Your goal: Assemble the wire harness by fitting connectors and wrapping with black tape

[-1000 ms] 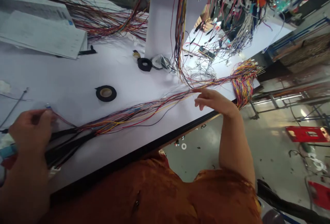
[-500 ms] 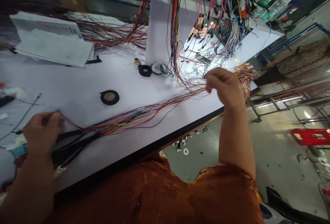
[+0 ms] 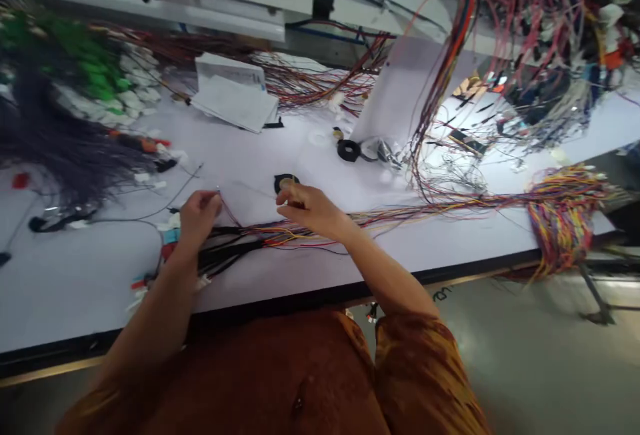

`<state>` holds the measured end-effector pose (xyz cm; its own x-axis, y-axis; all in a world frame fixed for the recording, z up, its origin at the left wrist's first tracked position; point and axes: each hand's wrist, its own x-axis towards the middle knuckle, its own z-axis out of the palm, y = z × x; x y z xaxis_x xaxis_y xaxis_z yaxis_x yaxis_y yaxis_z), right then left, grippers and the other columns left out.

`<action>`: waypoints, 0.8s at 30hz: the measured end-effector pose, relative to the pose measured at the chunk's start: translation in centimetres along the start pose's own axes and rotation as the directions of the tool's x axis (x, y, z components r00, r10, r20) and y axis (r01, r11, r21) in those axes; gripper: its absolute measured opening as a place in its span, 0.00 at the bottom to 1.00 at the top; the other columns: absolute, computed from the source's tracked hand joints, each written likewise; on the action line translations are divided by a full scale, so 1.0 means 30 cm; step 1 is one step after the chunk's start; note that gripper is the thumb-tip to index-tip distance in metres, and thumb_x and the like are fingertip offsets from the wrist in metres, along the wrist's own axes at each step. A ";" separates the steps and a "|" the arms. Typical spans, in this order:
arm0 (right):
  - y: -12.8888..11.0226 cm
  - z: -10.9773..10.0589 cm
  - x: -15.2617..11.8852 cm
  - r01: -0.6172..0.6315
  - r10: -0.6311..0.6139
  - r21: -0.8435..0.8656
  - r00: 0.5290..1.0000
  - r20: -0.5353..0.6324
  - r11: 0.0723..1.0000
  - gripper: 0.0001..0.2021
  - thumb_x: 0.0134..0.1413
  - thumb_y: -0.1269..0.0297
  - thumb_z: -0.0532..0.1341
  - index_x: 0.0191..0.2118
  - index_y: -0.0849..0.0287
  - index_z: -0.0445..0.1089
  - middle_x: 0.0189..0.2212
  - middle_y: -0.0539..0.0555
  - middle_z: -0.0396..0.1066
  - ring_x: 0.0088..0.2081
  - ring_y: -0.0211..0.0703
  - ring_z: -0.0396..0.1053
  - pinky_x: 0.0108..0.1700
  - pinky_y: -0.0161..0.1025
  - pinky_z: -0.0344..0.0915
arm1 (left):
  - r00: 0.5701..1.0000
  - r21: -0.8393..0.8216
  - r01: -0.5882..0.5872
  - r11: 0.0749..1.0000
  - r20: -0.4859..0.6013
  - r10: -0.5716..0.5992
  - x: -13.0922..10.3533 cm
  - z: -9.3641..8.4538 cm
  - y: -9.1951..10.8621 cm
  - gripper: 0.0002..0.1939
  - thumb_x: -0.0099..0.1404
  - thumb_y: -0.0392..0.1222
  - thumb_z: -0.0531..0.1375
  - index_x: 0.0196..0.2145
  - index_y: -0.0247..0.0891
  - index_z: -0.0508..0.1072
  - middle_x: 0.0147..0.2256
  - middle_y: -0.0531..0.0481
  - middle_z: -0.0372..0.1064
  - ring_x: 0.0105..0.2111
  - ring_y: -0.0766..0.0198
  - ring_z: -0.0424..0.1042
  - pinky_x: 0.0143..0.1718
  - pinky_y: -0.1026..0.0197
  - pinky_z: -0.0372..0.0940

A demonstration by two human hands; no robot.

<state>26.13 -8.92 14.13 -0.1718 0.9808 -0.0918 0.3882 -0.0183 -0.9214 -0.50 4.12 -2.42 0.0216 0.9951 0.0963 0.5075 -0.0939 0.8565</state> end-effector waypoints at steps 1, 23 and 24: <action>0.017 0.047 0.062 -0.018 0.019 -0.028 0.999 0.029 0.999 0.06 0.58 0.66 0.60 0.41 0.61 0.68 0.21 0.42 0.57 0.24 0.30 0.53 0.29 0.33 0.51 | 1.000 -0.040 0.014 0.999 0.008 -0.014 -0.001 0.000 0.005 0.14 0.61 0.49 0.59 0.39 0.38 0.74 0.31 0.50 0.74 0.31 0.63 0.73 0.34 0.62 0.68; 0.128 0.382 0.508 -0.151 0.248 -0.659 0.967 0.055 0.737 0.16 0.59 0.54 0.62 0.30 0.64 0.76 0.34 0.63 0.75 0.37 0.47 0.71 0.35 0.38 0.58 | 0.991 -0.460 0.129 0.879 0.099 -0.094 -0.003 -0.155 0.110 0.14 0.62 0.51 0.64 0.36 0.37 0.73 0.21 0.55 0.65 0.19 0.72 0.60 0.20 0.69 0.55; 0.129 0.398 0.503 -0.151 0.263 -0.685 0.963 0.062 0.713 0.15 0.58 0.54 0.63 0.31 0.63 0.76 0.37 0.64 0.75 0.38 0.48 0.71 0.35 0.38 0.58 | 0.992 -0.448 0.116 0.887 0.087 -0.087 -0.008 -0.151 0.114 0.14 0.62 0.52 0.64 0.36 0.37 0.73 0.19 0.56 0.63 0.18 0.72 0.59 0.20 0.68 0.54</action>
<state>14.24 3.50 4.69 -0.1193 0.9276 -0.3540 0.9227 -0.0281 -0.3846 -2.69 3.42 2.78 0.0520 0.9984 -0.0225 0.0670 0.0190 0.9976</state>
